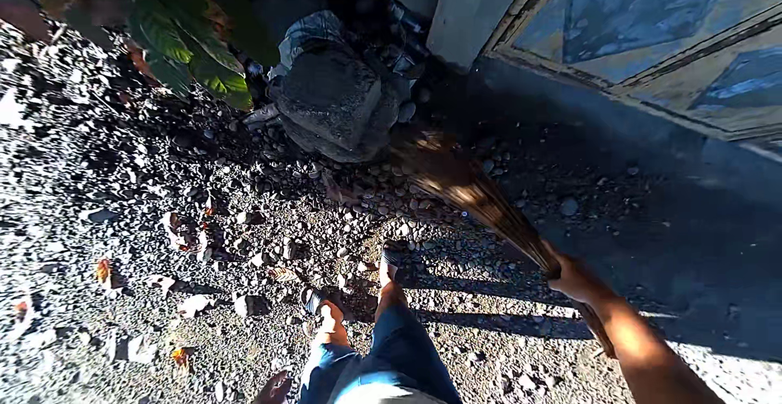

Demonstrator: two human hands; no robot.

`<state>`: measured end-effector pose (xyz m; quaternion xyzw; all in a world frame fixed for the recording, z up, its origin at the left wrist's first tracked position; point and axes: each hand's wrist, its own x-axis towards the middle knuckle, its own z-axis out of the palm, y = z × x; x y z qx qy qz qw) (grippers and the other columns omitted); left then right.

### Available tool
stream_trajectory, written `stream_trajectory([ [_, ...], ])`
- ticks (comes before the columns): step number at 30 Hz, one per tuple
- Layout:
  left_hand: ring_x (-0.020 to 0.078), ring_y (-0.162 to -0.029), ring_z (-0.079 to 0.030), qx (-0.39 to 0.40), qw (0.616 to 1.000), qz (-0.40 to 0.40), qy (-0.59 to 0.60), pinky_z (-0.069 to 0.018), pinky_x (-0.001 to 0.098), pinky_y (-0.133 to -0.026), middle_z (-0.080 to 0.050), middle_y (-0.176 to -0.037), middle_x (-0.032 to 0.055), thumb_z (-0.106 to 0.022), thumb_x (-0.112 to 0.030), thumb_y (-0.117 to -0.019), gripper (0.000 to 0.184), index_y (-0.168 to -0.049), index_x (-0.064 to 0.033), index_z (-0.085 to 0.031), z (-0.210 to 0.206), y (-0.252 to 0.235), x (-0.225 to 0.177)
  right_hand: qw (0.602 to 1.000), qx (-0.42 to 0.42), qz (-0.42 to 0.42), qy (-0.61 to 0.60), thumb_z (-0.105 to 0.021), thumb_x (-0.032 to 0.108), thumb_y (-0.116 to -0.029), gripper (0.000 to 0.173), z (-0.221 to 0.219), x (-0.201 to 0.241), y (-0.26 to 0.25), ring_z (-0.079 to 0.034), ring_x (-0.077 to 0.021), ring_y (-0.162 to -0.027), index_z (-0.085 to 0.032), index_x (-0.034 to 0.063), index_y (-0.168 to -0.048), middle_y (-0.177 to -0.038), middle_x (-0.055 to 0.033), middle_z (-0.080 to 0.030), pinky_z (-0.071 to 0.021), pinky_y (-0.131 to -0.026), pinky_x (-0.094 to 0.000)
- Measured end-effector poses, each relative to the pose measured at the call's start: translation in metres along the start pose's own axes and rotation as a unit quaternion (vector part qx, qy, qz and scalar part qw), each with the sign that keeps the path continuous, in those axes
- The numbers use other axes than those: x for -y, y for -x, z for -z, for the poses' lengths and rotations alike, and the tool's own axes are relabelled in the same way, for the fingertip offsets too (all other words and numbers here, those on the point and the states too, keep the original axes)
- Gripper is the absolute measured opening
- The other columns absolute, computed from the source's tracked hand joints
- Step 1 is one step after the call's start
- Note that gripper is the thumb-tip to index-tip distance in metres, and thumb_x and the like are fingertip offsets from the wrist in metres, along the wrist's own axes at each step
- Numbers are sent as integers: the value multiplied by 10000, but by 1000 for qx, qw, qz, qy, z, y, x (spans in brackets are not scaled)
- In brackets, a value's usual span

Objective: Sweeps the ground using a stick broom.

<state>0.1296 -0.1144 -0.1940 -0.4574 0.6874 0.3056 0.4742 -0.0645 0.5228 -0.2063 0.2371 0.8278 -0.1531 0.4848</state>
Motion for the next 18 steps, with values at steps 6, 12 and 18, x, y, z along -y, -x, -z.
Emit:
stream_trajectory([
  [6, 375, -1256, -613, 0, 998, -54, 13, -477, 555, -1041, -613, -1387, 227, -518, -237, -1091, 450, -1506, -68, -477, -13, 10, -47, 990, 45, -15, -131, -769, 141, -868, 1010, -70, 136, -57, -529, -446, -1312, -118, 81, -1638, -1453, -306, -497, -443, -1072, -590],
  [12, 363, -1217, -638, 13, 996, -80, -28, -470, 545, -1054, -653, -1332, 221, -542, -225, -1080, 456, -1500, -58, -487, -23, 16, -53, 942, 246, 226, 33, -801, 168, -845, 1066, -181, 255, -22, -507, -452, -1344, -117, 205, -1662, -1474, -275, -506, -402, -1085, -653],
  [18, 402, -1270, -596, -6, 999, -47, 19, -475, 575, -1038, -583, -1412, 250, -528, -250, -1088, 460, -1500, -51, -479, -19, -9, -25, 965, 205, 118, -117, -799, 25, -814, 1132, -131, 123, 7, -545, -447, -1297, -67, 202, -1659, -1462, -296, -497, -446, -1058, -615],
])
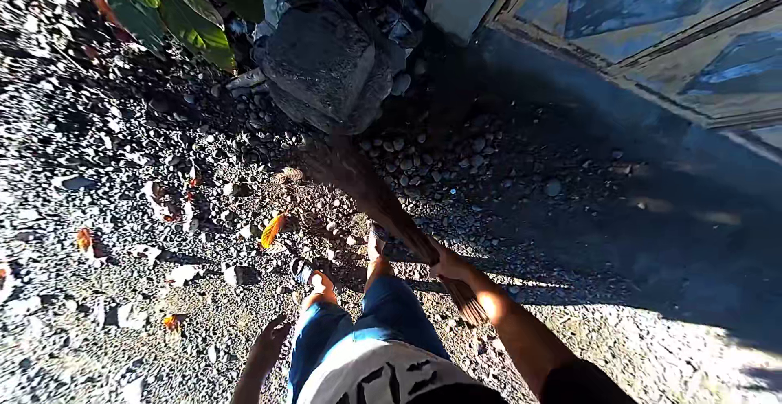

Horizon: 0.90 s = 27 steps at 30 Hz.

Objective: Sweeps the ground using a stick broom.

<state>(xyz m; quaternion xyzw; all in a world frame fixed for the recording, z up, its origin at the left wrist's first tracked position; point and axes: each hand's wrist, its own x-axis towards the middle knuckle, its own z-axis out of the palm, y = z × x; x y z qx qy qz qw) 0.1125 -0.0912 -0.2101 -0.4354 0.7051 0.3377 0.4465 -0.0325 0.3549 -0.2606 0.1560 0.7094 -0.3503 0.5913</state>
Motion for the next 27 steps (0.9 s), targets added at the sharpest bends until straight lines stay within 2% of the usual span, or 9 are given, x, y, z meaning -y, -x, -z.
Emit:
stream_trajectory([
  [5, 409, -1236, -604, 12, 1000, 13, 24, -472, 579, -1019, -603, -1373, 262, -518, -270, -1090, 465, -1499, -51, -483, -13, -4, -2, 974, -141, -115, -136, -757, -28, -792, 1172, 18, -66, 44, -554, -421, -1268, 17, 160, -1652, -1452, -303, -482, -479, -1020, -577],
  [7, 413, -1233, -606, 19, 1000, 1, 13, -471, 580, -1024, -610, -1360, 268, -527, -263, -1085, 456, -1483, -43, -499, -17, -7, -13, 980, -111, -120, -112, -761, -10, -800, 1135, 4, -59, 36, -550, -421, -1271, -20, 134, -1648, -1438, -305, -491, -472, -1028, -574],
  [11, 375, -1261, -607, 23, 997, -55, -39, -443, 561, -1083, -642, -1339, 235, -530, -254, -1082, 454, -1481, -38, -505, -17, -9, -34, 995, 27, -79, 50, -781, 42, -821, 1135, -32, -38, 32, -558, -457, -1272, -58, 284, -1662, -1433, -291, -526, -450, -1026, -655],
  [14, 357, -1296, -588, 10, 996, -86, -25, -433, 532, -1109, -612, -1389, 227, -528, -208, -1083, 447, -1483, -14, -489, -15, -12, -38, 997, 43, -29, 54, -813, 8, -771, 1164, -26, -30, 53, -569, -466, -1247, -126, 327, -1655, -1416, -292, -538, -466, -992, -676],
  [17, 409, -1319, -558, -19, 996, -83, -6, -424, 572, -1111, -561, -1434, 265, -531, -249, -1083, 472, -1490, -14, -486, -18, -17, -18, 1000, -6, -28, 2, -835, -20, -707, 1211, -8, -39, 73, -517, -424, -1330, -121, 209, -1658, -1489, -284, -472, -443, -1068, -614],
  [19, 439, -1327, -546, -37, 997, -66, 0, -409, 593, -1117, -548, -1437, 292, -513, -286, -1091, 494, -1489, 5, -479, -22, -16, 3, 994, -69, -52, -59, -791, -80, -739, 1200, -2, -45, 81, -495, -405, -1352, -42, 134, -1652, -1522, -300, -414, -447, -1084, -560],
  [22, 443, -1332, -540, -39, 998, -29, 47, -392, 599, -1127, -564, -1412, 301, -485, -289, -1103, 481, -1483, 6, -482, -26, -12, 29, 981, -134, -129, -61, -757, -39, -803, 1167, -4, -40, 65, -511, -441, -1321, 28, 129, -1649, -1493, -330, -430, -452, -1053, -587],
  [24, 449, -1321, -540, -15, 998, 1, 65, -392, 607, -1116, -561, -1406, 308, -490, -312, -1099, 492, -1478, 2, -489, -27, -12, 43, 981, -115, -159, 9, -774, 6, -801, 1119, -8, -37, 50, -509, -456, -1324, -57, 123, -1652, -1463, -328, -469, -437, -1062, -610],
  [27, 446, -1305, -550, 28, 998, 23, 52, -414, 603, -1093, -563, -1404, 305, -488, -355, -1098, 511, -1483, -19, -492, -20, -21, 49, 981, -62, -139, 123, -776, 54, -817, 1093, -20, -31, 52, -558, -465, -1268, -107, 230, -1663, -1397, -303, -549, -451, -1030, -651],
])
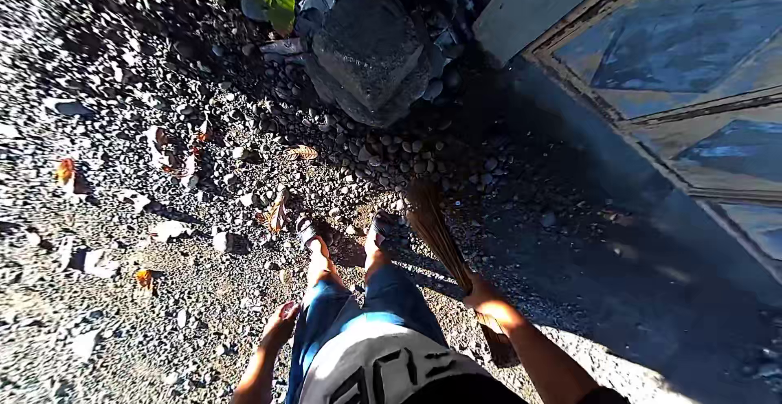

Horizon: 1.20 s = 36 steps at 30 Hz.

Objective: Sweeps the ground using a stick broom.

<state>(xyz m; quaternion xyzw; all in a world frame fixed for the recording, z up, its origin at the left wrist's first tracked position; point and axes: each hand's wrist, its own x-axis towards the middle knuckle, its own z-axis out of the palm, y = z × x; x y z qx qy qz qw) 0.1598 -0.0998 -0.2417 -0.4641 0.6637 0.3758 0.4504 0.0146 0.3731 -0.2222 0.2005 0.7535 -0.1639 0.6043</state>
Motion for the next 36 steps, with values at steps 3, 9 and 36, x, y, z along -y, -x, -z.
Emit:
stream_trajectory([
  [3, 428, -1304, -556, 14, 1000, -17, 19, -426, 578, -1091, -559, -1413, 296, -473, -315, -1107, 488, -1476, 4, -488, 9, -2, -18, 999, 1, 24, 29, -785, 24, -822, 1119, -15, -25, 20, -515, -460, -1337, -71, 213, -1663, -1486, -290, -487, -411, -1096, -632],
  [9, 390, -1267, -589, 6, 996, -40, 78, -471, 556, -1037, -573, -1410, 260, -449, -320, -1113, 475, -1501, -47, -472, 18, -10, -48, 997, -40, -69, 20, -780, 117, -876, 1077, -2, -57, 44, -551, -461, -1304, -49, 205, -1662, -1452, -302, -519, -429, -1090, -614],
  [36, 412, -1303, -569, 20, 984, -53, 168, -399, 578, -1123, -601, -1377, 270, -516, -366, -1085, 496, -1448, -28, -542, 92, -54, 21, 975, 79, 11, -208, -525, 101, -1013, 484, -36, 299, -1, -635, -220, -734, -355, 18, -1458, -939, -159, -617, -565, -678, -404],
])
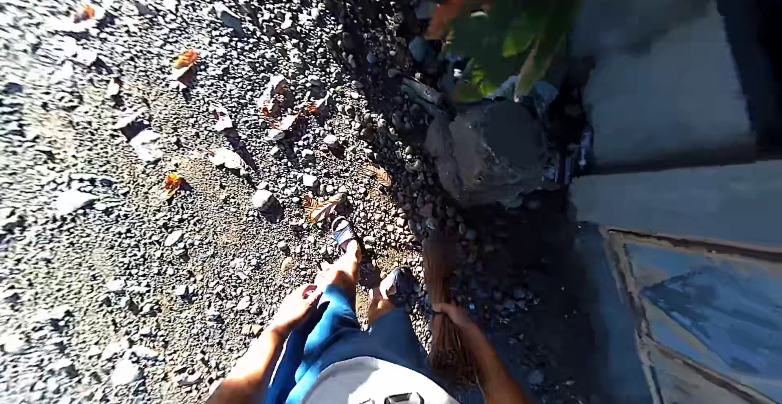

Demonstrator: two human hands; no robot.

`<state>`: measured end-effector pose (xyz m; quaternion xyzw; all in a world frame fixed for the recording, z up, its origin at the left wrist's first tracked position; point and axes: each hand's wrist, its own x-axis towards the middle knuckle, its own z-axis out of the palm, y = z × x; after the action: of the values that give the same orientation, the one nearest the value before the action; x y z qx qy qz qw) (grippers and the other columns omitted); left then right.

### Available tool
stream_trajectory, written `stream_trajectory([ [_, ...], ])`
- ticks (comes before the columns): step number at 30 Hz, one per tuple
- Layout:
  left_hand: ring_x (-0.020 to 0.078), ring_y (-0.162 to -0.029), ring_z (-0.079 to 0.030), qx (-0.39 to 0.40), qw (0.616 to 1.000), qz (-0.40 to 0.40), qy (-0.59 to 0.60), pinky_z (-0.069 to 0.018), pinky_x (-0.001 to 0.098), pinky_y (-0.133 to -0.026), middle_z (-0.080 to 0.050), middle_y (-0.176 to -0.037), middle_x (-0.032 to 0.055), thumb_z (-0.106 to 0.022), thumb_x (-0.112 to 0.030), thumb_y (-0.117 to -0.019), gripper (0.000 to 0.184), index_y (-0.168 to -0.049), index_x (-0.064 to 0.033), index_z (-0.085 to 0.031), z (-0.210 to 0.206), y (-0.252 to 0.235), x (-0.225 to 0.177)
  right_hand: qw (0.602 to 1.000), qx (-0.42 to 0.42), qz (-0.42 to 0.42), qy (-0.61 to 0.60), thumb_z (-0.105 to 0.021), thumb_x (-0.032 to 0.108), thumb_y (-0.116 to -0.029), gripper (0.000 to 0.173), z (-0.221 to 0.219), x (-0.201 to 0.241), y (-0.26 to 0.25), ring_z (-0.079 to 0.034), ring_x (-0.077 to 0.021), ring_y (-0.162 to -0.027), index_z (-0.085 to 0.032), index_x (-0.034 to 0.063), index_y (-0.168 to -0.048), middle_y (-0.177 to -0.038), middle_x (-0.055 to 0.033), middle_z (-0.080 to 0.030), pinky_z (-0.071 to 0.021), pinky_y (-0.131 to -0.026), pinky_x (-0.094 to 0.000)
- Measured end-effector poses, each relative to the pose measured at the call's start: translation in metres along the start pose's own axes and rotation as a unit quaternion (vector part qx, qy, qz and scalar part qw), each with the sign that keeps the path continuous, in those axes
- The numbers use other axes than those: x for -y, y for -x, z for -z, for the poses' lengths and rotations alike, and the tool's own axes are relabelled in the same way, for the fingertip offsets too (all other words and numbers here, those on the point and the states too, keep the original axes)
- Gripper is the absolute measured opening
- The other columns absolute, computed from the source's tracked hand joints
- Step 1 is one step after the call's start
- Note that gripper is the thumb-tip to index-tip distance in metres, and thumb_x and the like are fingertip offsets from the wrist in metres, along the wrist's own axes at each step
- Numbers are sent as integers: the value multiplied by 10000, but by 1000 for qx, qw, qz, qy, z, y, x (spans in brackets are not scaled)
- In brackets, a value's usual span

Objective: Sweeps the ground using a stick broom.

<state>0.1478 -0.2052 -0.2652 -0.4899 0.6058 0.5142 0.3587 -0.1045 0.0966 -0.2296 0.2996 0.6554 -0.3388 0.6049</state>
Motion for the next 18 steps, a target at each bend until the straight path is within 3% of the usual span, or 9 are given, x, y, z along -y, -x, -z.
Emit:
stream_trajectory([
  [3, 401, -1309, -568, -6, 999, 0, 48, -393, 555, -1133, -588, -1399, 265, -494, -335, -1098, 481, -1462, -21, -525, 31, -6, 8, 994, 91, 55, 42, -493, 56, -1017, 494, -113, 113, -17, -624, -161, -647, -304, 45, -1474, -838, -100, -599, -565, -615, -324],
  [4, 399, -1321, -561, -11, 998, 5, 60, -387, 550, -1141, -581, -1413, 262, -485, -326, -1103, 476, -1463, -17, -523, 41, -7, 12, 990, 98, 76, 63, -503, 60, -1016, 543, -144, 145, -19, -622, -161, -657, -277, 64, -1510, -870, -106, -602, -561, -618, -318],
  [5, 399, -1329, -556, -20, 997, 11, 71, -383, 546, -1146, -575, -1422, 262, -481, -314, -1105, 469, -1459, -10, -525, 50, -8, 17, 986, 108, 93, 92, -512, 58, -1012, 674, -166, 171, -22, -624, -187, -708, -172, 98, -1592, -958, -135, -598, -560, -658, -344],
  [7, 384, -1347, -546, -43, 994, 27, 94, -375, 529, -1158, -570, -1437, 246, -482, -304, -1106, 457, -1446, -3, -538, 66, -12, 30, 975, 121, 116, 148, -533, 56, -989, 815, -190, 208, -22, -644, -210, -722, -41, 150, -1633, -993, -149, -602, -577, -664, -373],
  [11, 395, -1338, -544, -47, 984, 77, 152, -383, 538, -1145, -574, -1415, 268, -476, -285, -1109, 441, -1425, 15, -545, 72, -13, 60, 972, 126, 118, 161, -552, 35, -900, 875, -160, 207, 12, -639, -196, -660, -66, 150, -1618, -956, -130, -625, -572, -598, -358],
  [14, 394, -1323, -557, -44, 974, 107, 196, -394, 548, -1133, -585, -1403, 265, -479, -290, -1107, 438, -1418, 8, -555, 64, -11, 73, 982, 76, 92, 149, -538, 36, -886, 903, -126, 191, 52, -650, -205, -642, -20, 160, -1616, -948, -128, -624, -584, -590, -365],
  [16, 395, -1328, -552, -41, 969, 111, 217, -385, 547, -1139, -584, -1399, 271, -475, -279, -1109, 435, -1415, 19, -553, 58, -12, 74, 986, 34, 68, 145, -497, 37, -948, 800, -125, 195, 59, -655, -216, -662, -59, 143, -1609, -934, -131, -616, -588, -609, -376],
  [18, 392, -1316, -563, -37, 966, 110, 233, -403, 540, -1130, -587, -1395, 269, -466, -273, -1111, 433, -1420, 19, -548, 52, -13, 74, 991, 20, 52, 120, -449, 57, -1018, 536, -152, 218, 43, -638, -195, -651, -250, 85, -1516, -865, -116, -608, -571, -596, -351],
])
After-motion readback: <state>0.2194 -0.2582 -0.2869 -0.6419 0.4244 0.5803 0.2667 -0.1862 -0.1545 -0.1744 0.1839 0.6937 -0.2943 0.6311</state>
